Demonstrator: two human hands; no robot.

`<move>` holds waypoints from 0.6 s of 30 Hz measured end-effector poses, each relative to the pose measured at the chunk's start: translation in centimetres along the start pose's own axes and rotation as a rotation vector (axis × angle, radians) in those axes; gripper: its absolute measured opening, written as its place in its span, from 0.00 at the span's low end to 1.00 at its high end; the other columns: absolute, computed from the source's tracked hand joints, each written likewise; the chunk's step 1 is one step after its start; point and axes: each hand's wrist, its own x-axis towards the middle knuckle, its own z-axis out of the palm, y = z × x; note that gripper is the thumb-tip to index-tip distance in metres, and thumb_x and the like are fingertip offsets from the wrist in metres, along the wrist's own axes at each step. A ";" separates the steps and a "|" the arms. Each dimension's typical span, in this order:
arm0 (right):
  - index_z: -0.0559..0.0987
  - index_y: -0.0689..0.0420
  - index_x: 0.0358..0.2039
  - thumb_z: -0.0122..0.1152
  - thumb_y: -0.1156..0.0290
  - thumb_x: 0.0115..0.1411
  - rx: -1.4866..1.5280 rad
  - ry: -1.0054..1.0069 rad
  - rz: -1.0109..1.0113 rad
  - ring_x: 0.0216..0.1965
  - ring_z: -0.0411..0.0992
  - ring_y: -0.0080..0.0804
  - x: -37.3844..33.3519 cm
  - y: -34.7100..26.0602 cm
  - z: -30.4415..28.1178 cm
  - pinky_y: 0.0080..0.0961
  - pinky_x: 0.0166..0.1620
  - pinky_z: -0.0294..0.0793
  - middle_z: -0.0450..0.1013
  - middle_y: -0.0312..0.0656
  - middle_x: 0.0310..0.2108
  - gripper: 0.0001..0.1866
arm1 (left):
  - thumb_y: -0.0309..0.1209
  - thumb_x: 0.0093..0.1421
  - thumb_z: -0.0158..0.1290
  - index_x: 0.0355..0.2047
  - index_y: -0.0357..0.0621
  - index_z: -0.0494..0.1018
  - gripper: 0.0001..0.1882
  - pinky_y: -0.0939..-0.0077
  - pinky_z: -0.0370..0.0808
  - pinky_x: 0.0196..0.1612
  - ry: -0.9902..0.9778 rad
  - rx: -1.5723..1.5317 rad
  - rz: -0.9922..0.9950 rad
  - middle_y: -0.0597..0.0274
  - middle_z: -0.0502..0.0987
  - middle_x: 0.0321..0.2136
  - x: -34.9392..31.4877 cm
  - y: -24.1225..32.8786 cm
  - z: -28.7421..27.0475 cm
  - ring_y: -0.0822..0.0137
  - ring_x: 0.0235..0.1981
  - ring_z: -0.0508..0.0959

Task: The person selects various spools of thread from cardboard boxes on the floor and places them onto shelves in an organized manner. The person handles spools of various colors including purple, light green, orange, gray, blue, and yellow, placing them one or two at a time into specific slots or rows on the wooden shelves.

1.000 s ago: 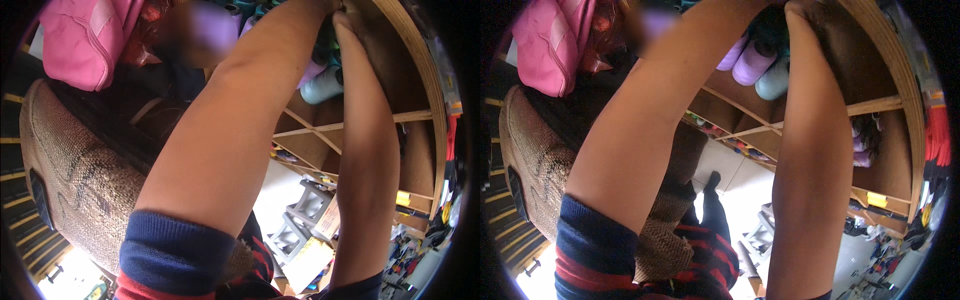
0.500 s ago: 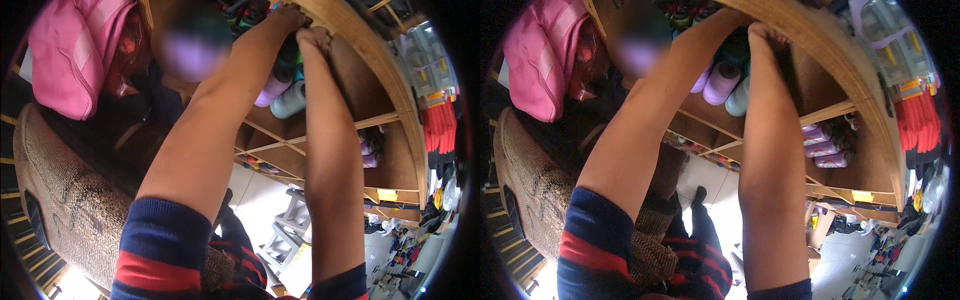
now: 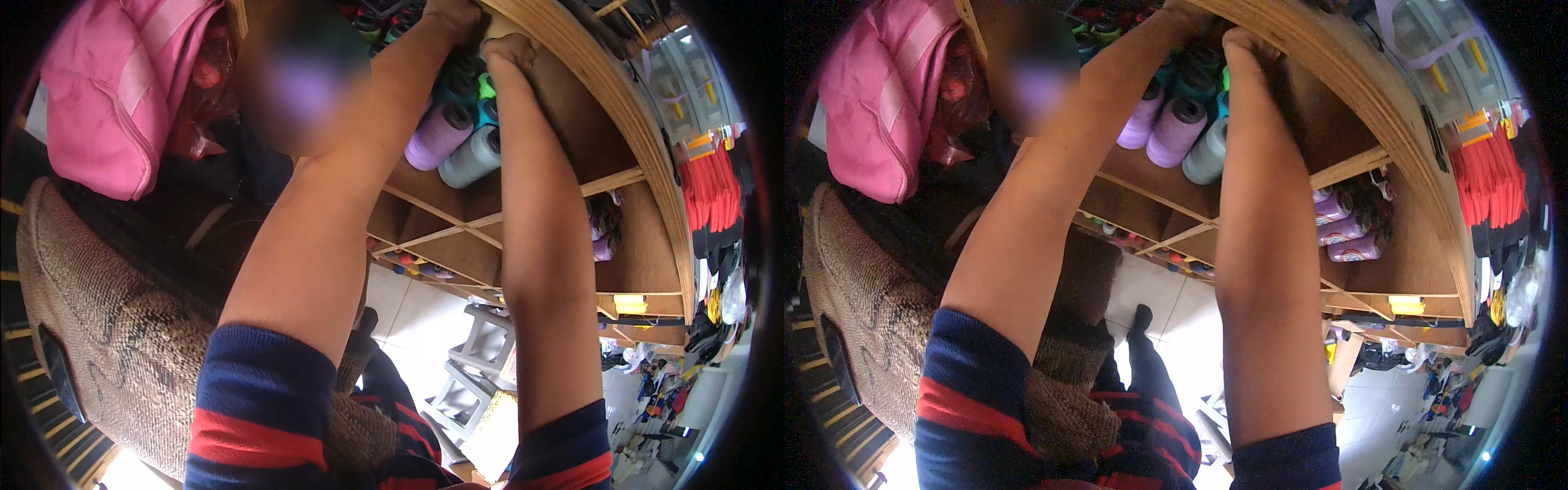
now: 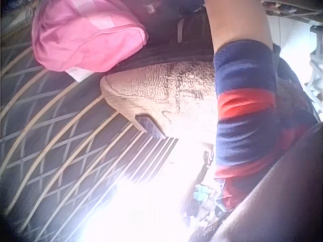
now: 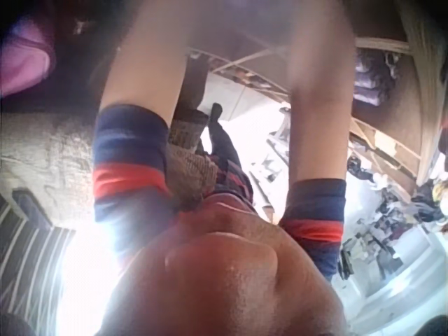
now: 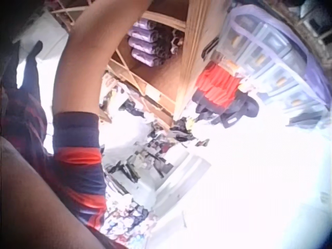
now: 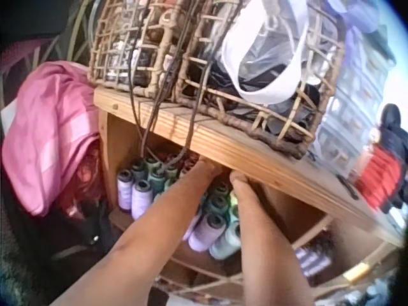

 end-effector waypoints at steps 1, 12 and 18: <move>0.76 0.59 0.47 0.61 0.61 0.52 -0.002 0.000 0.002 0.52 0.70 0.50 0.4 0.0 0.1 0.38 0.53 0.70 0.71 0.54 0.50 0.24 | 0.34 0.55 0.52 0.48 0.41 0.70 0.21 0.59 0.68 0.54 -0.001 -0.002 0.003 0.47 0.72 0.49 -0.1 0.1 0.2 0.49 0.53 0.70; 0.76 0.59 0.46 0.59 0.61 0.53 0.003 0.011 -0.037 0.51 0.70 0.51 1.6 0.0 0.8 0.39 0.52 0.70 0.72 0.54 0.48 0.22 | 0.35 0.55 0.52 0.48 0.41 0.70 0.20 0.58 0.68 0.54 0.014 -0.017 0.039 0.47 0.73 0.48 0.2 0.4 0.4 0.49 0.52 0.70; 0.76 0.59 0.46 0.58 0.62 0.54 0.028 -0.003 -0.040 0.50 0.70 0.52 1.1 0.1 0.3 0.40 0.52 0.70 0.72 0.54 0.48 0.21 | 0.36 0.56 0.52 0.48 0.41 0.71 0.20 0.58 0.68 0.53 0.034 -0.018 0.090 0.47 0.73 0.48 -0.2 -1.2 -0.6 0.49 0.51 0.70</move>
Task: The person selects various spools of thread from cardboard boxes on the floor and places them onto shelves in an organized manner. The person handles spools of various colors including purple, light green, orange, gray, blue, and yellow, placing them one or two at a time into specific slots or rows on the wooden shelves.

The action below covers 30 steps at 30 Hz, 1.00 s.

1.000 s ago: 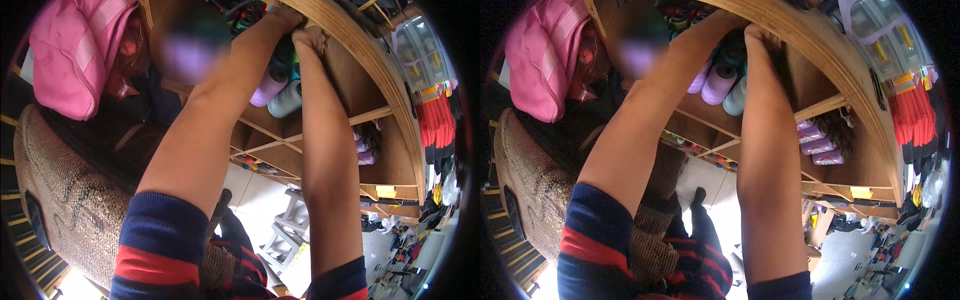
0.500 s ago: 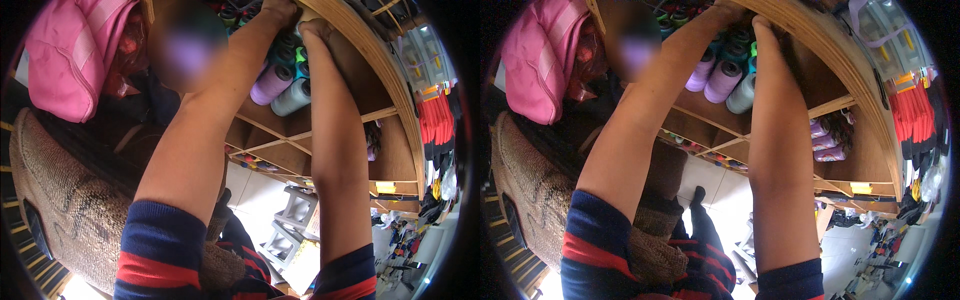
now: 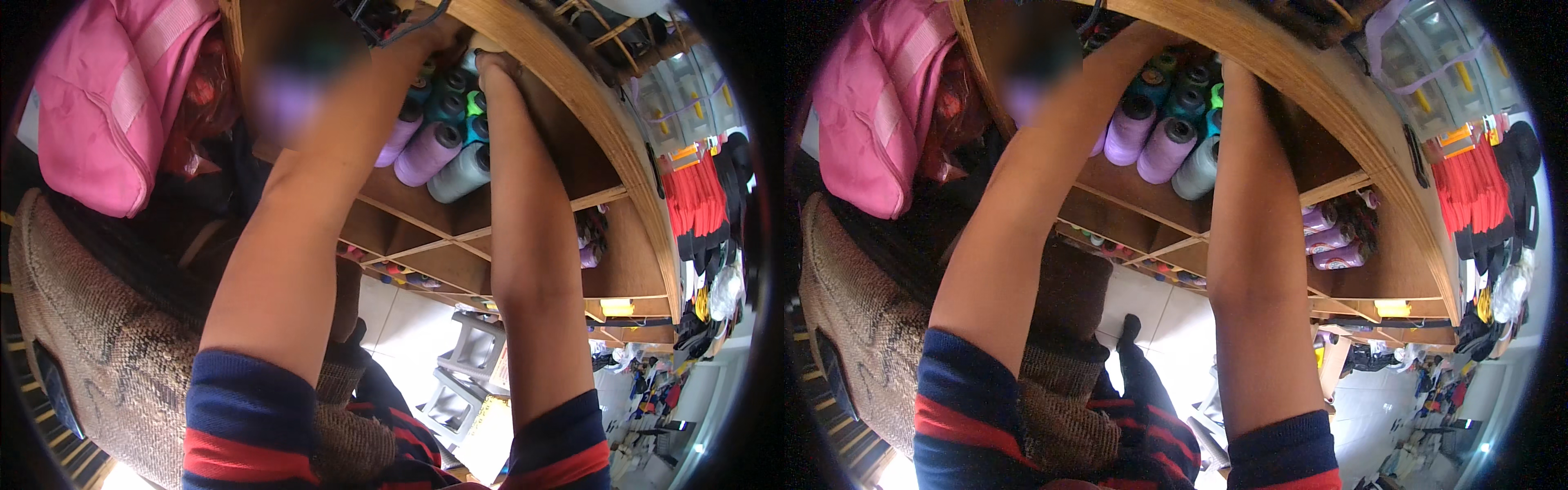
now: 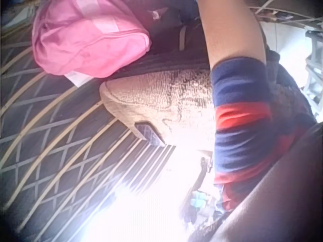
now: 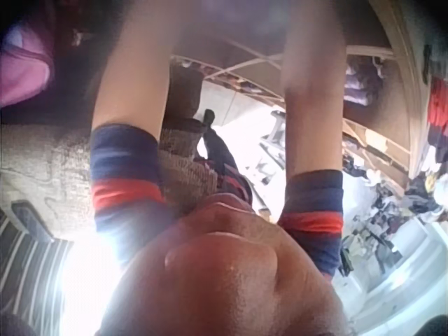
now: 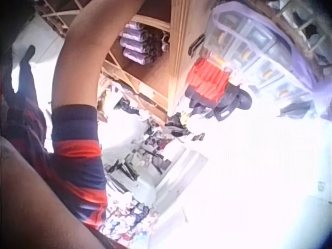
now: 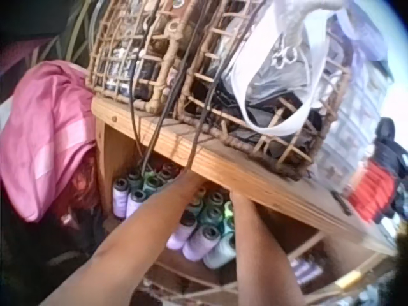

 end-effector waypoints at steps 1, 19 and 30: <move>0.76 0.59 0.46 0.57 0.62 0.54 -0.003 0.004 -0.001 0.50 0.70 0.52 0.0 0.0 -0.3 0.40 0.51 0.70 0.72 0.54 0.48 0.21 | 0.36 0.56 0.52 0.48 0.41 0.71 0.20 0.58 0.68 0.53 0.006 -0.006 0.018 0.47 0.73 0.48 0.0 -0.2 -0.2 0.49 0.51 0.70; 0.77 0.58 0.44 0.53 0.63 0.56 0.030 0.016 -0.035 0.48 0.70 0.54 -0.5 -0.5 -0.5 0.42 0.49 0.69 0.73 0.53 0.46 0.18 | 0.37 0.56 0.51 0.47 0.41 0.71 0.20 0.57 0.68 0.53 0.007 0.021 0.174 0.47 0.74 0.46 -3.9 -5.6 -3.7 0.49 0.50 0.71; 0.77 0.58 0.43 0.51 0.63 0.57 0.126 0.050 -0.174 0.47 0.71 0.55 -2.1 -2.0 -2.3 0.44 0.48 0.69 0.74 0.53 0.45 0.17 | 0.38 0.57 0.51 0.47 0.41 0.71 0.20 0.56 0.68 0.52 -0.041 0.123 0.270 0.47 0.74 0.45 -6.3 -6.5 -5.2 0.49 0.49 0.72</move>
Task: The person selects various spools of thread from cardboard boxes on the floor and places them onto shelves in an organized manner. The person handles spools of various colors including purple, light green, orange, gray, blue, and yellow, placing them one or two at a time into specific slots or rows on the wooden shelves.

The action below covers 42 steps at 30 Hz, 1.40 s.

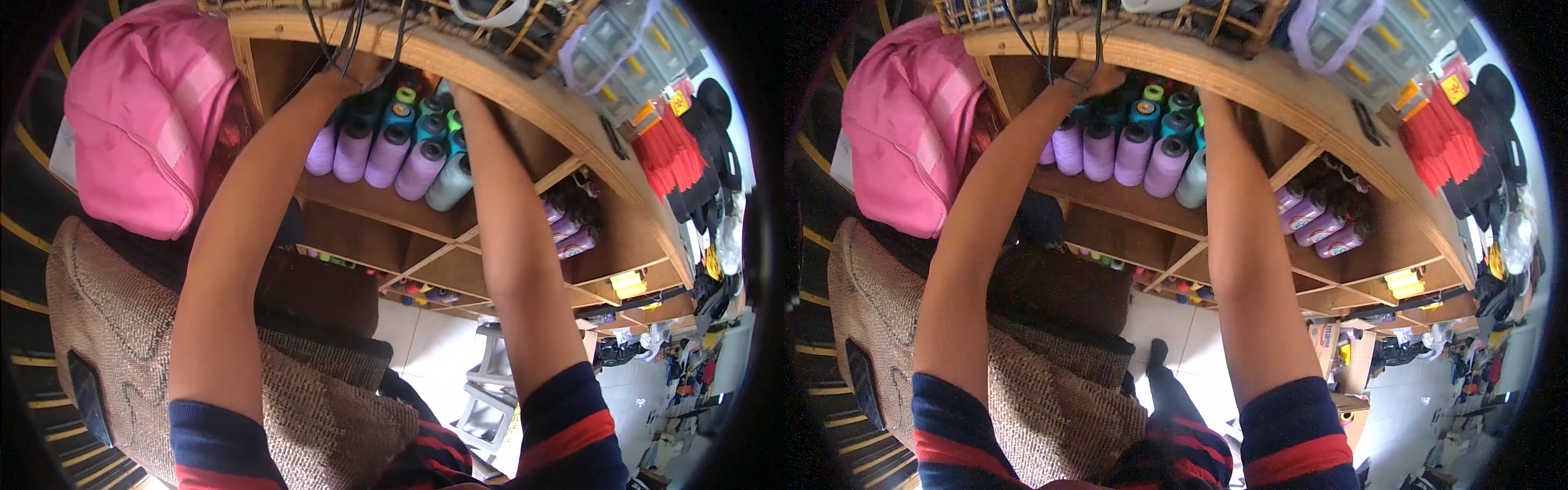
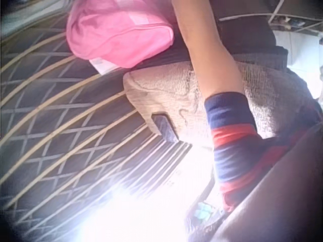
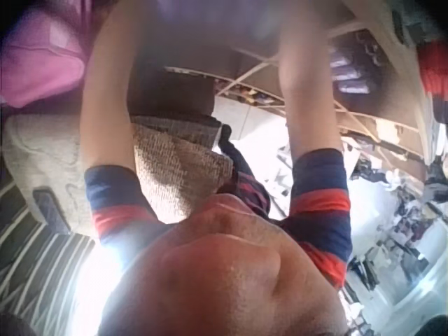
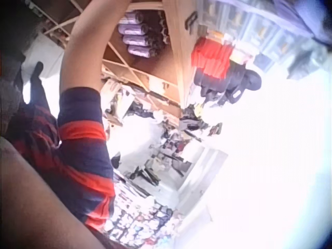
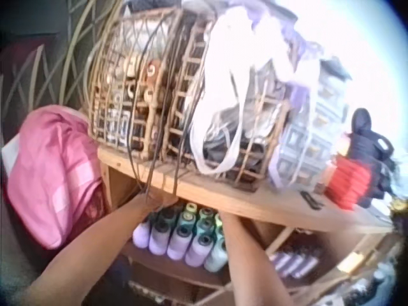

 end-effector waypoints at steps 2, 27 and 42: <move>0.77 0.58 0.43 0.50 0.63 0.58 0.050 -0.003 -0.065 0.47 0.71 0.55 -1.4 -1.1 -0.6 0.44 0.48 0.69 0.74 0.53 0.45 0.17 | 0.39 0.60 0.49 0.48 0.40 0.70 0.20 0.57 0.68 0.53 -0.063 -0.018 -0.083 0.45 0.74 0.46 -0.7 0.7 -0.1 0.48 0.49 0.72; 0.71 0.58 0.49 0.57 0.72 0.59 0.368 -0.297 -0.151 0.47 0.72 0.48 -33.4 13.7 -33.7 0.35 0.47 0.73 0.70 0.50 0.46 0.17 | 0.58 0.66 0.31 0.65 0.34 0.45 0.42 0.63 0.42 0.69 -1.113 -0.371 0.235 0.41 0.39 0.67 -8.9 33.6 -18.2 0.51 0.69 0.40; 0.72 0.59 0.48 0.55 0.68 0.61 0.320 0.190 0.752 0.40 0.74 0.36 -75.2 28.7 -58.7 0.30 0.43 0.75 0.70 0.47 0.44 0.15 | 0.50 0.69 0.34 0.63 0.43 0.56 0.31 0.67 0.63 0.58 -1.485 -1.231 0.662 0.55 0.62 0.61 -18.5 76.6 -14.0 0.60 0.59 0.64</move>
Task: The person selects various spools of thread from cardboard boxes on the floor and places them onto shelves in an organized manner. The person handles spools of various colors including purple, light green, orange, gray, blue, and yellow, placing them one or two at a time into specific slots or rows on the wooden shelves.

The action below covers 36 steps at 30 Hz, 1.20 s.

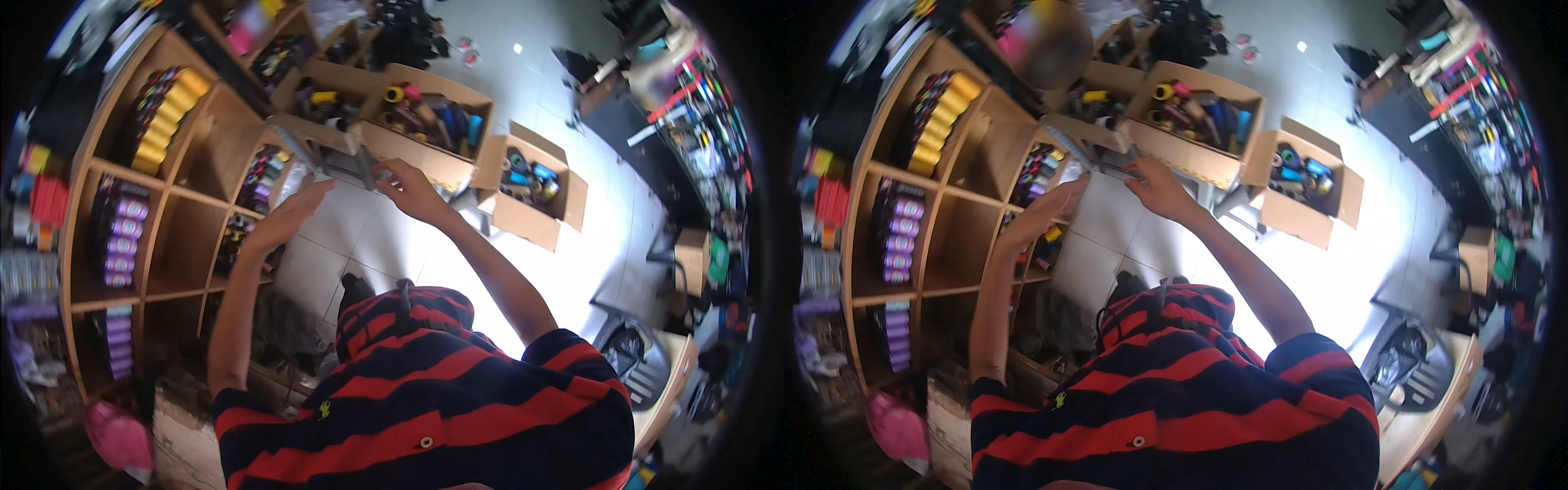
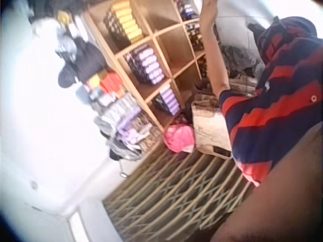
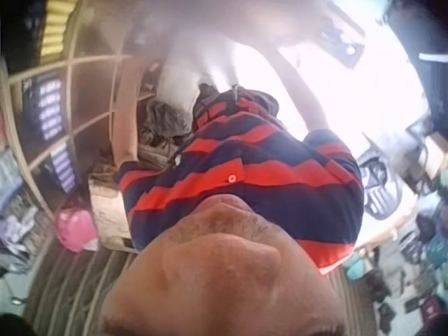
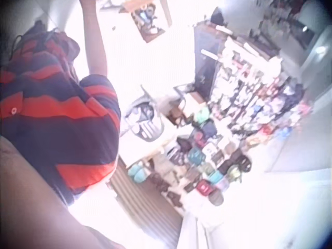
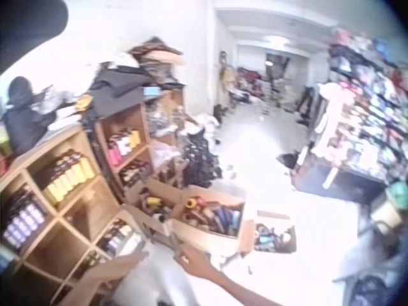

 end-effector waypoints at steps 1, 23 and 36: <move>0.72 0.59 0.48 0.55 0.68 0.61 -0.003 0.045 0.049 0.40 0.74 0.36 -1.6 1.2 -1.5 0.30 0.44 0.75 0.70 0.47 0.44 0.15 | 0.50 0.69 0.34 0.63 0.42 0.56 0.31 0.65 0.61 0.59 -0.021 -0.083 0.008 0.55 0.62 0.60 2.7 0.1 1.7 0.58 0.60 0.63; 0.73 0.60 0.48 0.54 0.72 0.62 0.060 0.861 0.737 0.41 0.76 0.35 -12.4 15.9 -18.7 0.27 0.42 0.75 0.76 0.44 0.42 0.14 | 0.40 0.64 0.49 0.41 0.40 0.71 0.15 0.74 0.71 0.42 -0.150 -0.462 -0.107 0.60 0.76 0.33 35.4 0.5 16.3 0.69 0.36 0.77; 0.79 0.53 0.41 0.49 0.78 0.59 -0.488 0.486 0.847 0.43 0.73 0.46 -19.2 30.6 -22.3 0.35 0.44 0.74 0.73 0.49 0.43 0.13 | 0.32 0.61 0.49 0.34 0.40 0.74 0.08 0.66 0.73 0.38 -0.427 0.003 0.149 0.53 0.77 0.31 47.0 1.0 26.5 0.58 0.33 0.78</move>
